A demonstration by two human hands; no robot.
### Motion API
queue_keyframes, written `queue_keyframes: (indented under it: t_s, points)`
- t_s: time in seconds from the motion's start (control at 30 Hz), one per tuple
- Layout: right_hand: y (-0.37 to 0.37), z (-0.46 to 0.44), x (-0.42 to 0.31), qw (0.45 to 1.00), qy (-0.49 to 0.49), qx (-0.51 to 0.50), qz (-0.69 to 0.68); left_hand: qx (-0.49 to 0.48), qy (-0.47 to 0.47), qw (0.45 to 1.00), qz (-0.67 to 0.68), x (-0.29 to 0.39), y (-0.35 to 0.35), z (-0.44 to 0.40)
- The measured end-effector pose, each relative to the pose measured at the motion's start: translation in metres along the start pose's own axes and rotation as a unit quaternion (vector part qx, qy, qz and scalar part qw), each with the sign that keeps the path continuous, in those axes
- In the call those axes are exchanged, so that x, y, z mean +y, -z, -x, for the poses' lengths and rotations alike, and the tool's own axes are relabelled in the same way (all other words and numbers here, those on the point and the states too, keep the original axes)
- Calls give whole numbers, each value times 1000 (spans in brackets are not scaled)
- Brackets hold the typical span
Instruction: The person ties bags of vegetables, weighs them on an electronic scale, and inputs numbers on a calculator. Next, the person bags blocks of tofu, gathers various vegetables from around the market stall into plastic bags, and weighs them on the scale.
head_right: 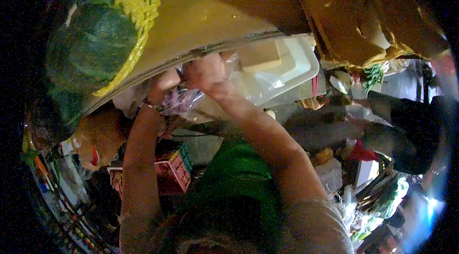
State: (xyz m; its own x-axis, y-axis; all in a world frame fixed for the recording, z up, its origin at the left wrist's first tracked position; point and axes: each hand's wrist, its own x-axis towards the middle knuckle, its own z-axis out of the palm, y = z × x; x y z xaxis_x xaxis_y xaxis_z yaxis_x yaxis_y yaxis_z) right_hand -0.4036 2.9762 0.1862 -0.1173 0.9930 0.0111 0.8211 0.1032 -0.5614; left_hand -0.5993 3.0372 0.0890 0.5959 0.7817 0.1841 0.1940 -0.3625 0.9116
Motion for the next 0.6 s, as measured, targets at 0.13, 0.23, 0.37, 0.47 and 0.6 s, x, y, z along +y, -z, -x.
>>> queue_keyframes:
  t_s: [0.13, 0.23, 0.37, 0.47, 0.6]
  points:
    - [7, 1, 22, 975, -75, -15, -207, -43, 165, 937, 305, 37, 1, -13]
    - [-7, -3, 58, 895, -46, -19, -443, -168, 263, 861, 402, -27, 9, -28]
    - [-1, -14, 79, 950, 21, 79, -303, -152, 347, 826, 416, -24, -5, -20]
    - [6, -18, 96, 979, 58, 135, -141, -68, 341, 884, 313, -8, -9, -20]
    - [26, -18, 75, 998, -42, 27, 24, -11, 121, 992, -10, -11, -2, -25]
